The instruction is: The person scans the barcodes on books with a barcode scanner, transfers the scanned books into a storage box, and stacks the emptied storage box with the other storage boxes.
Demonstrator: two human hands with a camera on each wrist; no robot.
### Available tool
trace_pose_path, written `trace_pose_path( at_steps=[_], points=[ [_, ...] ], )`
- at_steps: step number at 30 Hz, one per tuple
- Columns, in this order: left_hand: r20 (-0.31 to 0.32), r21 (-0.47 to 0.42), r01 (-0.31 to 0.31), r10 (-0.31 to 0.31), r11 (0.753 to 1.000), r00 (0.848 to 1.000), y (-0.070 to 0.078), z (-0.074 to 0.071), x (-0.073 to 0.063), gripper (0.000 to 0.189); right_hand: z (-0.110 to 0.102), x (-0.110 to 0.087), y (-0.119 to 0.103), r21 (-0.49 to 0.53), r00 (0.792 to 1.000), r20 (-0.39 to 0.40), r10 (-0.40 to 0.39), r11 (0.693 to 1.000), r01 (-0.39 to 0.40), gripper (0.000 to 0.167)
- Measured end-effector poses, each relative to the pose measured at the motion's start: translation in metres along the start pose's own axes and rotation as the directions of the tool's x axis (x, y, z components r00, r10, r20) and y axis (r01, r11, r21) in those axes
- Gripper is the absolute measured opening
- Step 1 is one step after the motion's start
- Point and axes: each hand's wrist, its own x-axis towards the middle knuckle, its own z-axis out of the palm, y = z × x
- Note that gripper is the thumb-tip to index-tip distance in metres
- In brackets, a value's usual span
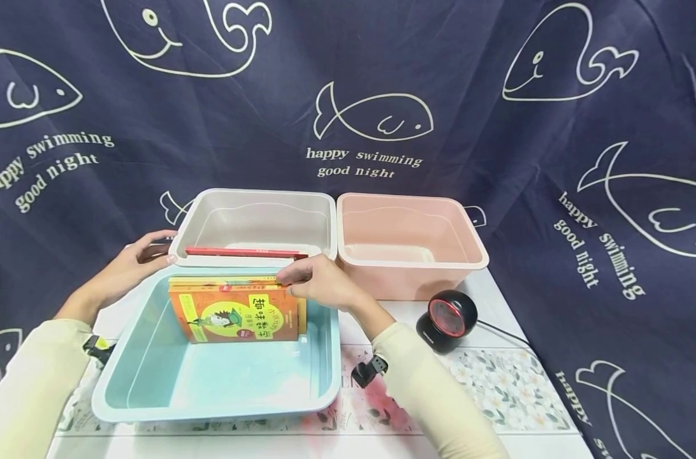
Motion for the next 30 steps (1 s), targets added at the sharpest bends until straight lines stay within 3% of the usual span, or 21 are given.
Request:
trace_pose_path(
  at_steps=[6, 16, 22, 30],
  points=[
    [0.001, 0.002, 0.006, -0.006, 1.000, 1.000, -0.002, 0.000, 0.000, 0.078, 0.008, 0.005, 0.002, 0.001, 1.000, 0.024, 0.001, 1.000, -0.001, 0.031],
    [0.001, 0.003, 0.008, -0.008, 1.000, 1.000, -0.002, 0.000, 0.001, 0.078, 0.026, 0.012, -0.004, -0.045, 0.998, -0.059, 0.025, 0.999, -0.028, 0.029],
    [0.004, -0.014, 0.020, -0.020, 1.000, 1.000, -0.003, 0.001, 0.003, 0.078, 0.034, 0.015, -0.002, -0.006, 0.998, -0.051, 0.036, 0.999, -0.037, 0.031],
    [0.010, -0.025, 0.021, -0.021, 0.999, 1.000, -0.001, 0.001, 0.002, 0.079, 0.044, 0.022, 0.000, -0.033, 0.998, -0.042, 0.044, 0.998, -0.046, 0.030]
  ],
)
